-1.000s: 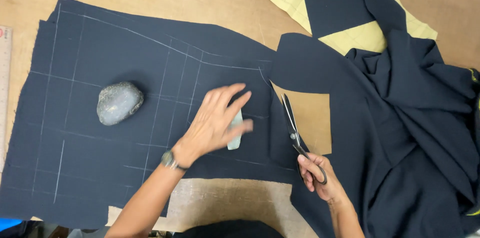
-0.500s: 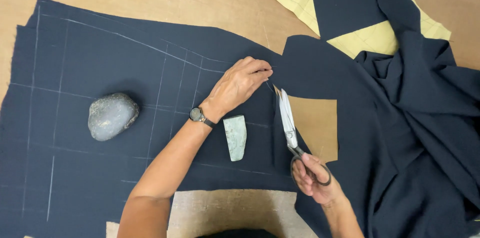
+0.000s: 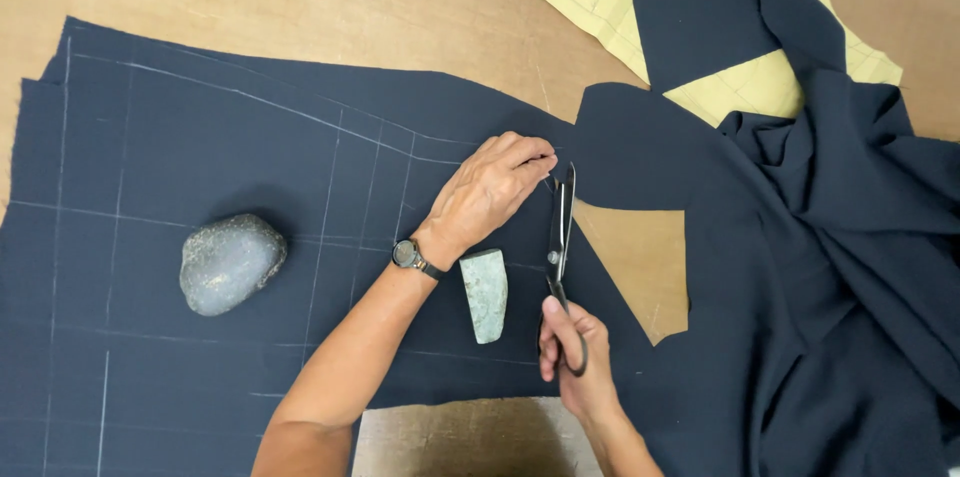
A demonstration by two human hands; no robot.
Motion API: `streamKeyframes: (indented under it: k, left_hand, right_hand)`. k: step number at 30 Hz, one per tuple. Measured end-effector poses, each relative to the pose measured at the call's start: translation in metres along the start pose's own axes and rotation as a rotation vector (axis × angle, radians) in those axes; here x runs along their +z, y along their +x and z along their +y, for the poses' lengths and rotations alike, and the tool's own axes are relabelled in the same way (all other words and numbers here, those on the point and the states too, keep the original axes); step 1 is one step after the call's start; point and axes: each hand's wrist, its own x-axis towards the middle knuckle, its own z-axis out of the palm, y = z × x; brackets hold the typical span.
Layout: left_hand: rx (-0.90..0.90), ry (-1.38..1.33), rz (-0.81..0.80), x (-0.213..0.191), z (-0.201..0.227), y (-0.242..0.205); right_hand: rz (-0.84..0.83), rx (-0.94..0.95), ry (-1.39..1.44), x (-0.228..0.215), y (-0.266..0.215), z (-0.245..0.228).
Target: The person smooths a large piece of dark fabric on a wooden table, then uses shears to cut along white chalk lines. The person cuts out a patterned piece of fabric, moving the shears along the marked edges.
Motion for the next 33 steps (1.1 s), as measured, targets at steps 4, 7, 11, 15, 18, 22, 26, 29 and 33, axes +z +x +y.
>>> streamKeyframes:
  k: [4,7,11,15,18,22,26,29,33]
  left_hand:
    - [-0.004,0.000,0.007,0.001,-0.002,-0.002]
    - [-0.003,0.012,0.014,0.001,-0.003,-0.002]
    - [-0.002,0.023,0.013,0.003,-0.004,-0.004]
    - [-0.002,0.025,0.024,0.003,-0.005,-0.005]
    - [0.001,0.025,0.020,0.004,-0.005,-0.005]
    - [0.005,0.038,0.018,0.004,-0.006,-0.005]
    - [0.008,0.039,0.027,0.005,-0.006,-0.005]
    - [0.008,0.041,0.016,0.006,-0.007,-0.006]
    - [0.006,0.045,0.016,0.005,-0.006,-0.005]
  right_hand:
    - [0.062,-0.015,-0.011,0.018,-0.001,-0.001]
    - [0.106,-0.009,-0.015,0.028,0.000,-0.002]
    - [0.163,-0.005,-0.025,0.037,0.001,-0.003]
    - [0.184,-0.003,-0.044,0.038,0.002,0.001]
    - [0.179,-0.031,-0.047,0.036,0.002,0.004]
    - [0.165,-0.034,-0.044,0.037,0.002,0.003]
    - [0.145,-0.032,-0.037,0.036,0.001,0.003]
    - [0.161,-0.039,-0.035,0.036,0.002,0.006]
    - [0.196,-0.023,-0.041,0.033,0.005,0.011]
